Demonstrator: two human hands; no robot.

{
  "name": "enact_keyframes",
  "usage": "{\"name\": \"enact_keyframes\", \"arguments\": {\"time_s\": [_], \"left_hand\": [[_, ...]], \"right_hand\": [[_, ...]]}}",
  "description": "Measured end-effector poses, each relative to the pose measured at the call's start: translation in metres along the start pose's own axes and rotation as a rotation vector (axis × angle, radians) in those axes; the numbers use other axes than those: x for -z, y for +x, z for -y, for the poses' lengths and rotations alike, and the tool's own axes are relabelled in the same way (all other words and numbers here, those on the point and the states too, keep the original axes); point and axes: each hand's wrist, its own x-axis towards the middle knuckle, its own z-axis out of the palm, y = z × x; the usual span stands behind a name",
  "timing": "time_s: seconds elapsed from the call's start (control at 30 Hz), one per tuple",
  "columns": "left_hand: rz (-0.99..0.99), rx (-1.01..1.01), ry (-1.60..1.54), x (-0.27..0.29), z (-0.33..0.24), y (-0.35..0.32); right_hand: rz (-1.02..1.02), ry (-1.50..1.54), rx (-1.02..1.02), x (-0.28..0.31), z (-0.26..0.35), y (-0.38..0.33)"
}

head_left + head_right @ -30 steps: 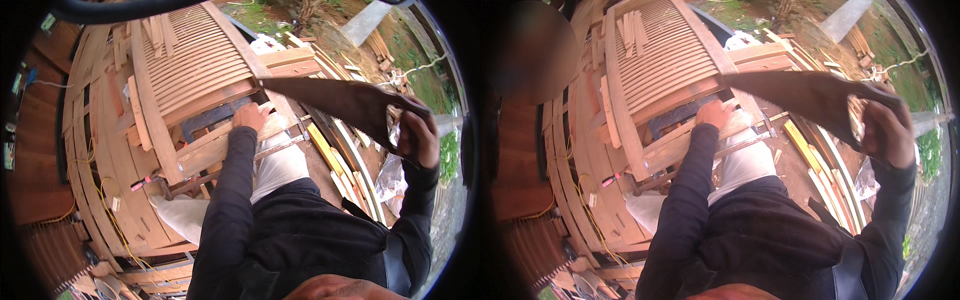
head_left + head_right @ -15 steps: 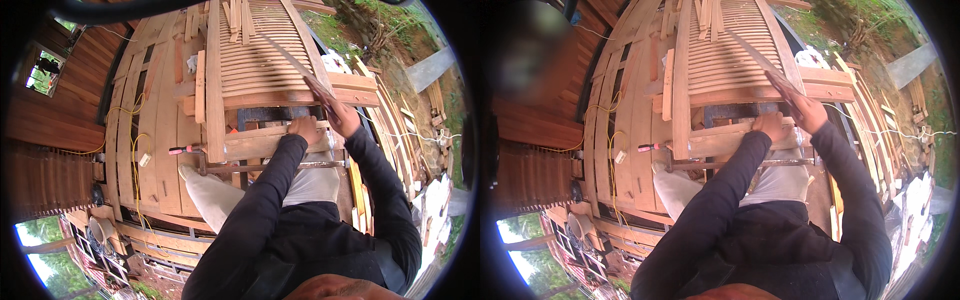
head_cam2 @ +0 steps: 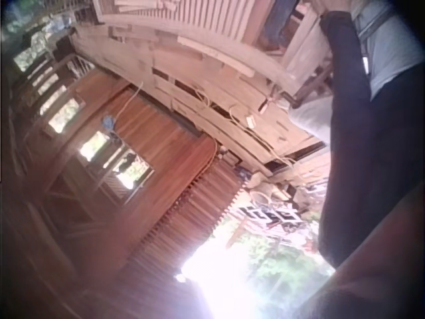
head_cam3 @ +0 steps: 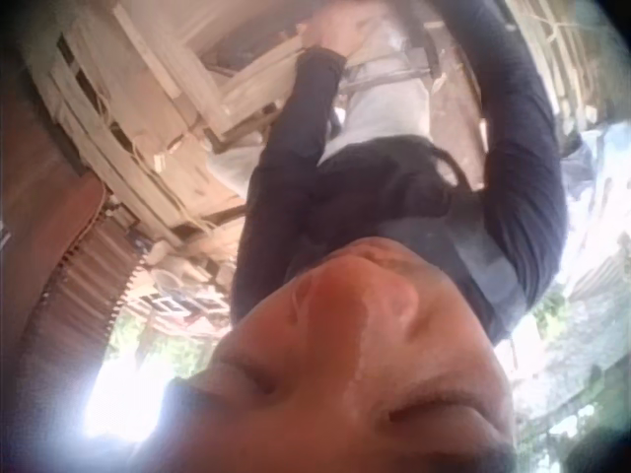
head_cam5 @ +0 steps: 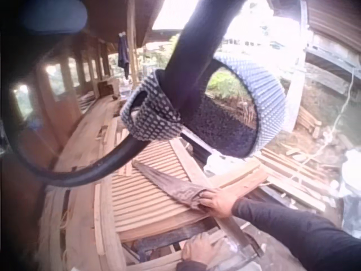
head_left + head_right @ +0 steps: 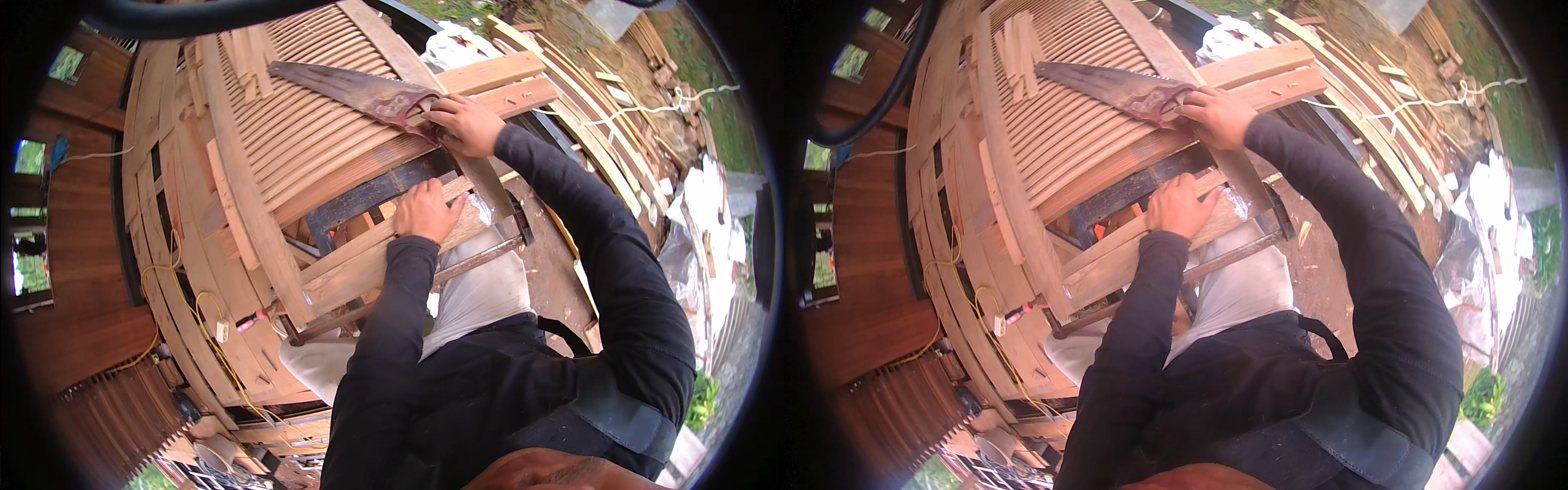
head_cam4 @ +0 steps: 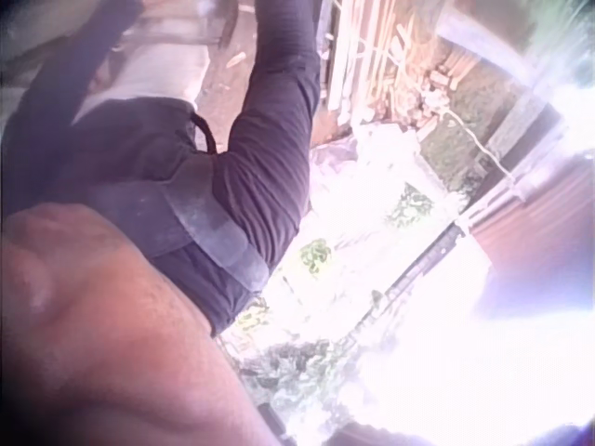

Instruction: The person saws a wooden slat to size, applies wood glue to the cut end, and fits it into a gap in a wooden frame. They then use a hammer to tap the slat into place.

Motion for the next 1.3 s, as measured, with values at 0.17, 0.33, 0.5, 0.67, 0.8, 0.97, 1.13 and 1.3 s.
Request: {"name": "enact_keyframes", "arguments": {"time_s": [0.17,0.33,0.5,0.67,0.8,0.97,1.13,1.3], "left_hand": [[0.038,-0.122,0.026,-0.002,-0.011,0.008],[0.119,0.073,0.109,0.008,0.012,0.007],[0.16,0.093,0.224,0.007,-0.015,0.018],[0.173,0.134,0.171,0.019,-0.019,0.021],[0.171,0.15,0.136,0.021,-0.015,0.018],[0.144,0.128,0.169,0.018,-0.014,0.018],[0.163,0.14,0.148,0.018,-0.017,0.021],[0.172,0.131,0.136,0.019,-0.015,0.022]], "right_hand": [[0.005,0.169,-0.09,0.021,0.034,-0.103],[-0.122,-0.054,0.088,-0.033,0.04,-0.099],[-0.28,-0.056,0.152,-0.027,0.031,-0.101],[-0.25,-0.055,0.213,-0.03,0.025,-0.093],[-0.248,-0.028,0.237,-0.034,0.026,-0.092],[-0.24,-0.052,0.288,-0.032,0.023,-0.089],[-0.178,-0.178,0.404,-0.025,0.011,-0.082],[-0.151,-0.102,0.414,-0.033,-0.001,-0.077]]}}
